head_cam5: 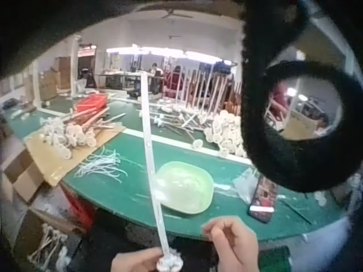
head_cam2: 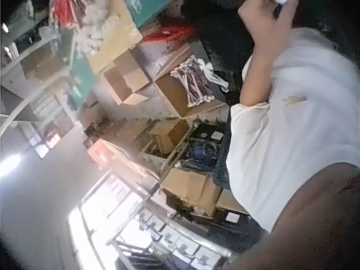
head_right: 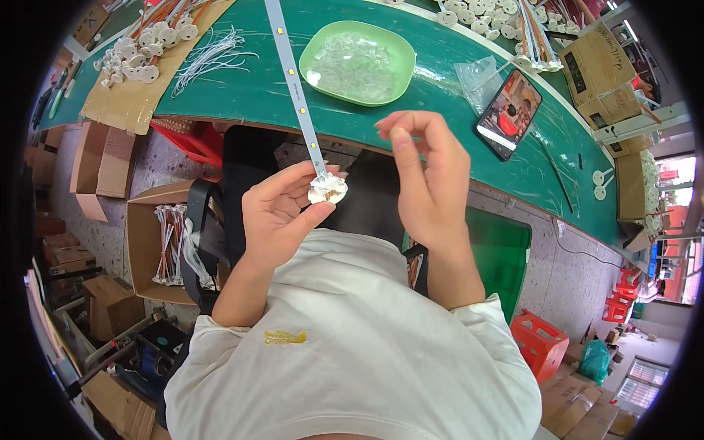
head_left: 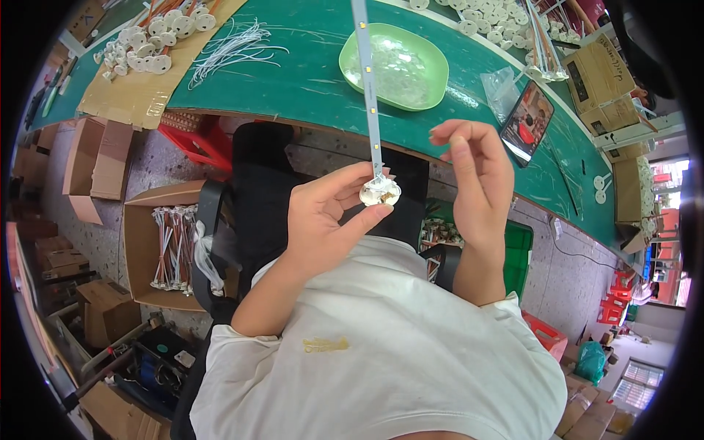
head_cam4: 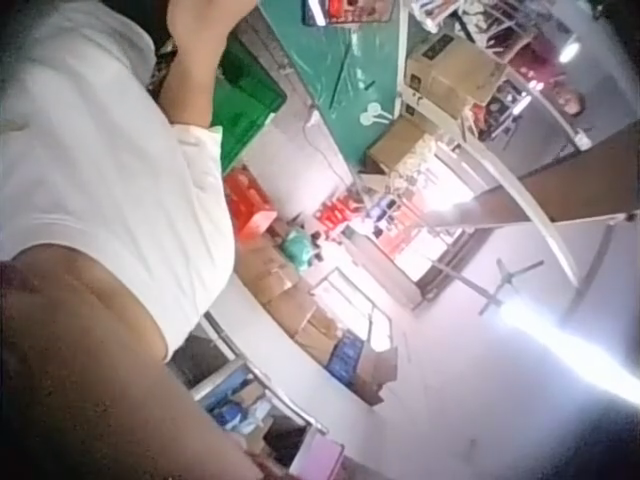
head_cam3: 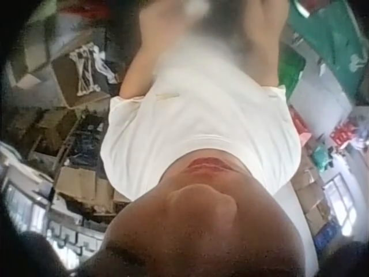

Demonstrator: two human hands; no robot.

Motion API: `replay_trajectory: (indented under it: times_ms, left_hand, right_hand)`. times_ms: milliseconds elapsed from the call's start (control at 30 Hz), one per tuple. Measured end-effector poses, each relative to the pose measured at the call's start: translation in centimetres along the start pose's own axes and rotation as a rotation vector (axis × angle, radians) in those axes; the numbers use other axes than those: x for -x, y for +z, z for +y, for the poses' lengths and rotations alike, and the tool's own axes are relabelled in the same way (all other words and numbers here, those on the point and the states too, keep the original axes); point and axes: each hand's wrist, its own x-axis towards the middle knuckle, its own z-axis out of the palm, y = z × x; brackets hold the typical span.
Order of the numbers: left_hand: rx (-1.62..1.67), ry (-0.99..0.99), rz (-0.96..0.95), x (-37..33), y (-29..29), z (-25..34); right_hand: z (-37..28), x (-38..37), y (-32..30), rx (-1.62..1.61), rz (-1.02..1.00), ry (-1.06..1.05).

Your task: Manually attaching circular bases and threading wires onto LED strips at a factory workbench.

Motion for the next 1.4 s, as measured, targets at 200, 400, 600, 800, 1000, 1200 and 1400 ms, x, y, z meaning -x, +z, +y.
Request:
replay_trajectory:
  times_ms: [200,400,600,800,1000,1200,1400]
  left_hand:
    - [0.091,-0.043,0.018,0.2,-0.2,-0.4]
    - [0.127,-0.048,0.056,0.1,-1.2,-0.1]
    - [0.133,-0.051,0.077,-0.2,-2.2,0.1]
    - [0.134,-0.041,0.064,-0.1,-2.5,0.2]
    - [0.079,-0.043,0.114,0.0,-2.9,0.5]
    - [0.071,-0.048,0.138,0.1,-3.4,0.2]
    - [0.099,-0.111,0.11,0.1,-3.6,-0.1]
  right_hand:
    - [1.4,-1.3,-1.8,-0.15,0.163,-0.04]
    - [0.2,-2.9,-5.4,-1.109,0.029,0.085]
    - [1.4,-2.8,-5.2,-0.604,0.131,-0.051]
    - [2.8,-6.2,-3.2,0.099,0.174,0.028]
    - [4.6,-13.2,-3.0,1.016,0.202,-0.479]
    - [4.9,-15.0,-0.9,0.896,-0.433,-0.351]
    - [4.5,-14.3,-0.4,0.834,-0.568,-0.284]
